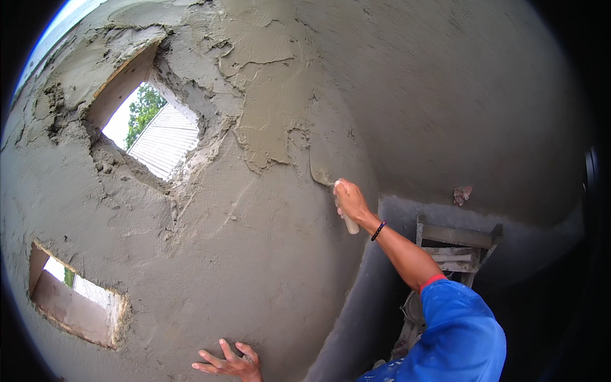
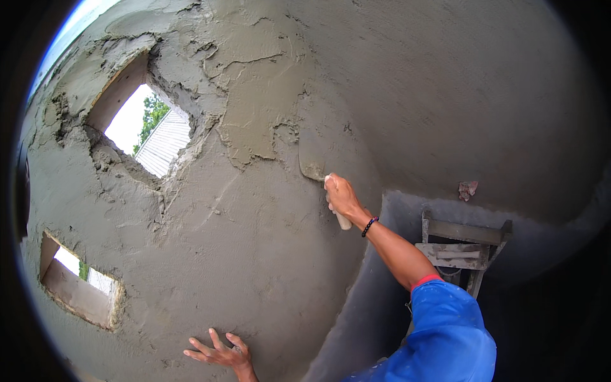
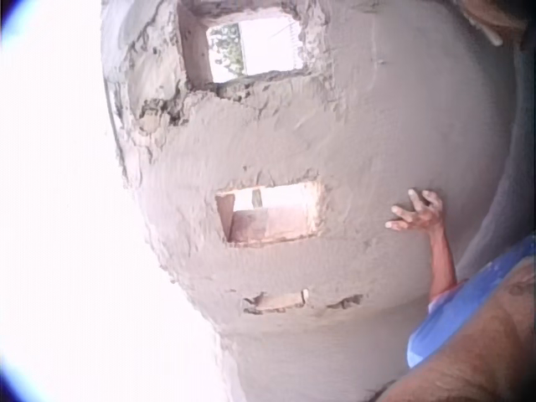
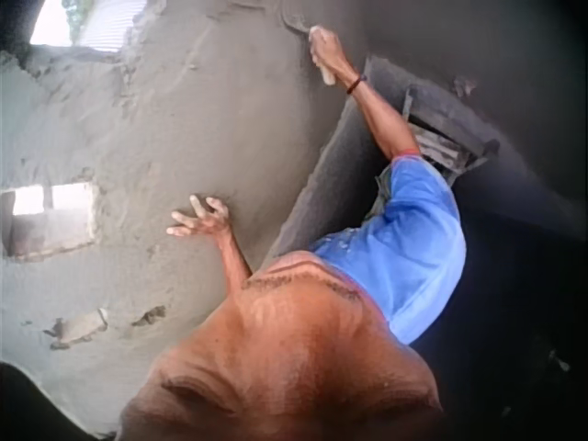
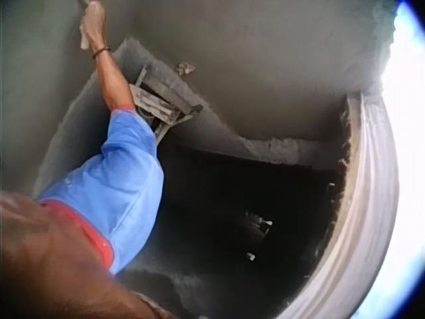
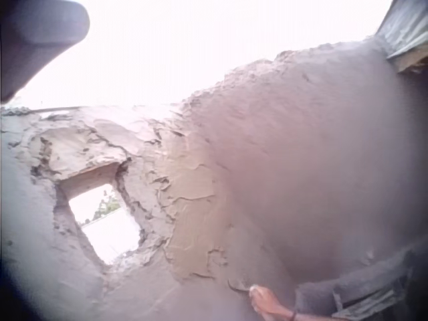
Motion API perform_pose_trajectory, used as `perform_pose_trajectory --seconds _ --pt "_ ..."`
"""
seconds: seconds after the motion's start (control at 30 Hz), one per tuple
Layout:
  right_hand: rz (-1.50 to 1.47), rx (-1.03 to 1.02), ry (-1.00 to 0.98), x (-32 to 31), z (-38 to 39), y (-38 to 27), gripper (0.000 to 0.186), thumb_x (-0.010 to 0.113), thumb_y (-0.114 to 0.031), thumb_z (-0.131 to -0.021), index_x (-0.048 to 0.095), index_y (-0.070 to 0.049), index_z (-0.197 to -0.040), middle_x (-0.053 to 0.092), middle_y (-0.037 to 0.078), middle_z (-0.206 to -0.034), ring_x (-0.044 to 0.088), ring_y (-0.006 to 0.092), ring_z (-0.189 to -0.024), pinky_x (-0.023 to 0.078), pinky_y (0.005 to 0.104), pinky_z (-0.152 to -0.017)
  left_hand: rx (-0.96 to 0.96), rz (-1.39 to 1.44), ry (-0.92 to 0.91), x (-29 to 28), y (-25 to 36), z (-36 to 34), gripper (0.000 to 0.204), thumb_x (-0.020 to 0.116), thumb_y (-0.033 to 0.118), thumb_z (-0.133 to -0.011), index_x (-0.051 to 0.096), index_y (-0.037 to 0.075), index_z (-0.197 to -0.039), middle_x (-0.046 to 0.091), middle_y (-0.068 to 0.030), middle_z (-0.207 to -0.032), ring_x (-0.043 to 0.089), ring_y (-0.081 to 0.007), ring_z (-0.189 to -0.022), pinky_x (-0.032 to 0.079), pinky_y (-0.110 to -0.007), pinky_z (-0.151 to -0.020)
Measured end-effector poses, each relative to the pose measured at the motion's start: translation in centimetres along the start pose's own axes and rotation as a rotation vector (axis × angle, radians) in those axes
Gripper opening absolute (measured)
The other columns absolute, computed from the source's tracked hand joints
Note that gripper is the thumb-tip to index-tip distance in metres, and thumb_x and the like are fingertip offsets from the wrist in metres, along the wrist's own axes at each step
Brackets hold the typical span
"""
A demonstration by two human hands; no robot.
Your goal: The person applies plaster to a concrete wall using a trowel. They scoop mortar from a bucket onto the trowel and spread it over the wall surface, focusing on the areas around small rectangular window openings.
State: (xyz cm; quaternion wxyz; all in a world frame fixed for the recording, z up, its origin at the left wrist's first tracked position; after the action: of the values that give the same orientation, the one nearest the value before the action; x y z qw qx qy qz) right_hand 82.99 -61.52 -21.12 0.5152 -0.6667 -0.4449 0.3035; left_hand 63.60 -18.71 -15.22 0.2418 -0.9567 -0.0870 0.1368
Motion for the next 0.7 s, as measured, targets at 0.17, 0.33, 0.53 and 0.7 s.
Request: perform_pose_trajectory --seconds 0.17,0.33,0.53,0.7 --pt "-0.28 0.476 0.051 -2.6 7.9 8.0 0.03 0.038 -0.035 -0.097 0.046 -0.008 -0.087 0.047 0.006 -0.061 0.05 0.0157 -0.044 0.044 0.0324 -0.04 0.019 0.007 0.023 -0.1 -0.7 0.0 0.045 0.049 0.028 -0.093 0.046 0.012 -0.134 0.022 -0.0204 -0.152 0.005 -0.0472 -0.142 0.015 -0.07 -0.108" --pt "-0.36 0.753 0.128 -6.4 19.7 16.2 0.018 0.048 -0.028 -0.095 0.043 -0.01 -0.095 0.048 0.006 -0.068 0.052 0.017 -0.05 0.047 0.0328 -0.042 0.042 0.041 0.114 0.4 -0.1 0.9 0.044 0.053 0.032 -0.092 0.053 0.01 -0.13 0.029 -0.0213 -0.15 0.009 -0.0446 -0.143 0.019 -0.067 -0.108" --pt "0.375 1.028 0.111 -15.3 40.2 31.6 0.038 0.058 -0.03 -0.087 0.056 0.003 -0.107 0.064 0.021 -0.084 0.066 0.0337 -0.075 0.053 0.0421 -0.063 0.11 0.023 0.114 -0.3 1.7 0.1 0.048 0.053 0.035 -0.093 0.049 0.008 -0.133 0.03 -0.0225 -0.148 0.021 -0.0436 -0.139 0.021 -0.064 -0.107" --pt "0.76 1.298 0.013 -20.8 54.0 39.1 0.041 0.058 -0.028 -0.085 0.058 0.004 -0.111 0.064 0.031 -0.099 0.061 0.0461 -0.097 0.05 0.0498 -0.085 0.098 0.06 0.079 1.5 2.9 0.2 0.049 0.052 0.041 -0.095 0.051 0.005 -0.128 0.027 -0.0223 -0.149 0.017 -0.044 -0.14 0.011 -0.066 -0.108"
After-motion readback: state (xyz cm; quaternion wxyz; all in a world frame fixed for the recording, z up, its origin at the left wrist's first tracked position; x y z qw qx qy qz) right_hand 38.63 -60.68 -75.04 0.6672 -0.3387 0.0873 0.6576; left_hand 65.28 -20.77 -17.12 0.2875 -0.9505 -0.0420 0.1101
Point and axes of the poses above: each hand's wrist, its own z-axis away from the middle knuckle, its own x-axis out of the palm, y = z × x, the point moved 2 cm from there along -z, towards the middle knuckle
